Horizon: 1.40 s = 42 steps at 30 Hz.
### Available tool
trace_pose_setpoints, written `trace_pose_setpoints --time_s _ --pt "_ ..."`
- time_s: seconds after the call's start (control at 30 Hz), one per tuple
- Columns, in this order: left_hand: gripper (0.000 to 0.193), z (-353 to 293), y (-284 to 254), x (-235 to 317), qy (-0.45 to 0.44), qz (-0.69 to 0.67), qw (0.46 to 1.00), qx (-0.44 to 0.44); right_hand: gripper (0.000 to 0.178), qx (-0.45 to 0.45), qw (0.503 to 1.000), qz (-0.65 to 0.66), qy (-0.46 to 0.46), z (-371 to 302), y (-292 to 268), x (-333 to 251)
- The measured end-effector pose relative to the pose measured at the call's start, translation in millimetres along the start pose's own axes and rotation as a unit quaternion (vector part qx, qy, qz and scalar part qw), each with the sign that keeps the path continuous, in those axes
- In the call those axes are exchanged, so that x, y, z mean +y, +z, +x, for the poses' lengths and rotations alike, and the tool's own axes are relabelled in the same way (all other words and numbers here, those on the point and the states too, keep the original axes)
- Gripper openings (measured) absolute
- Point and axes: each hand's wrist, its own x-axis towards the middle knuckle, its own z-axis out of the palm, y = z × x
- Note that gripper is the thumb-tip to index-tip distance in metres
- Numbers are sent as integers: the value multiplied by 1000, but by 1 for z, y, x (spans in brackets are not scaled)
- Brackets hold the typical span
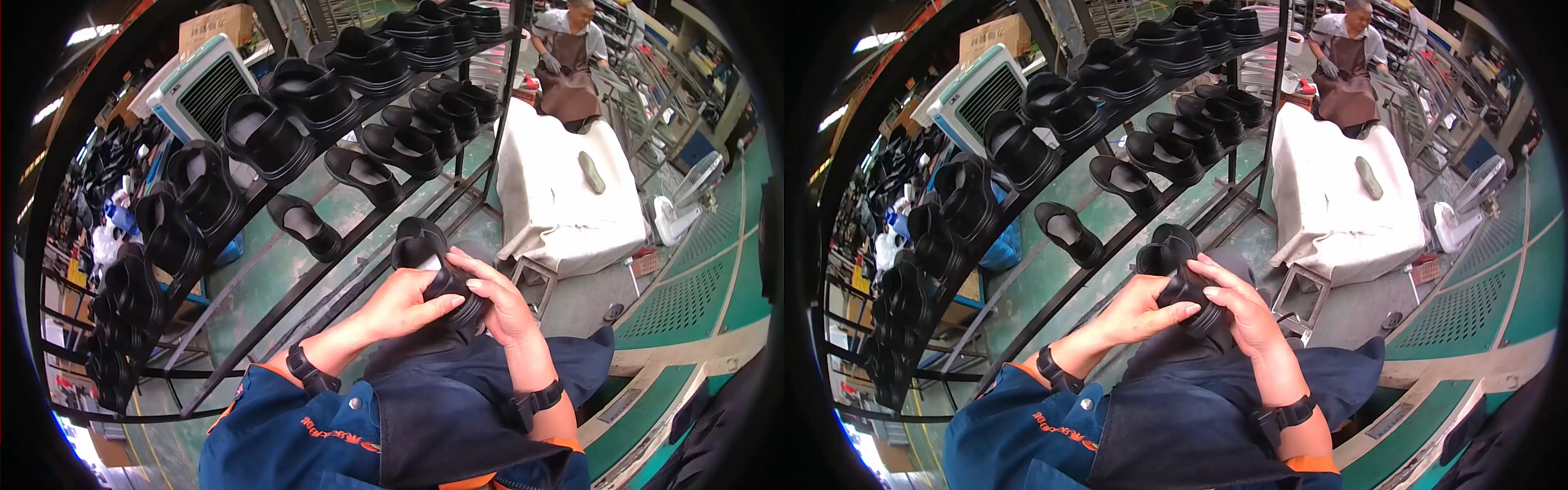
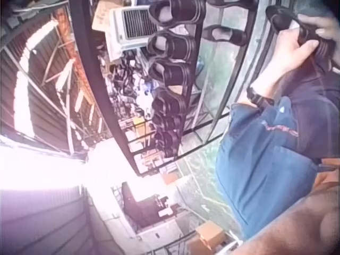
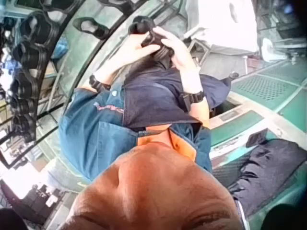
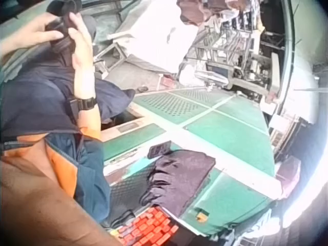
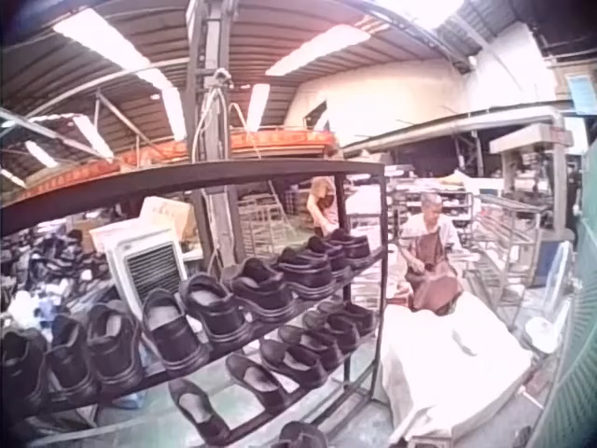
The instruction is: Inspecting manufactured shoes and placing them on a rack in a factory setting.
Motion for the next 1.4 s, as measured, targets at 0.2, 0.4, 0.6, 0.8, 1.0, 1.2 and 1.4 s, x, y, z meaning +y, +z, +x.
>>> trace_pose_setpoints --time_s 0.2,0.4,0.6,0.8,1.0,1.2,1.4 --pt "23 5 -47 -20 64 310 932 175 42 83 996 11 9 -3 -8 -20" --pt "42 34 -141 -124 -77 475 848 220 39 115 993 3 -22 -14 -23 -32" --pt "34 20 -138 -175 -183 484 828 215 39 131 991 -15 -14 -16 -29 -41" --pt "38 -1 -144 -209 -63 496 814 295 34 103 989 -110 2 -18 -24 -69" --pt "63 -23 -161 -226 32 536 798 274 31 92 952 -291 38 -41 -58 -121" --pt "61 -18 -140 -169 119 607 731 286 32 218 895 -386 44 -159 -69 -197" --pt "40 66 -37 -80 284 409 856 138 31 484 771 -395 -122 -398 -59 -261"
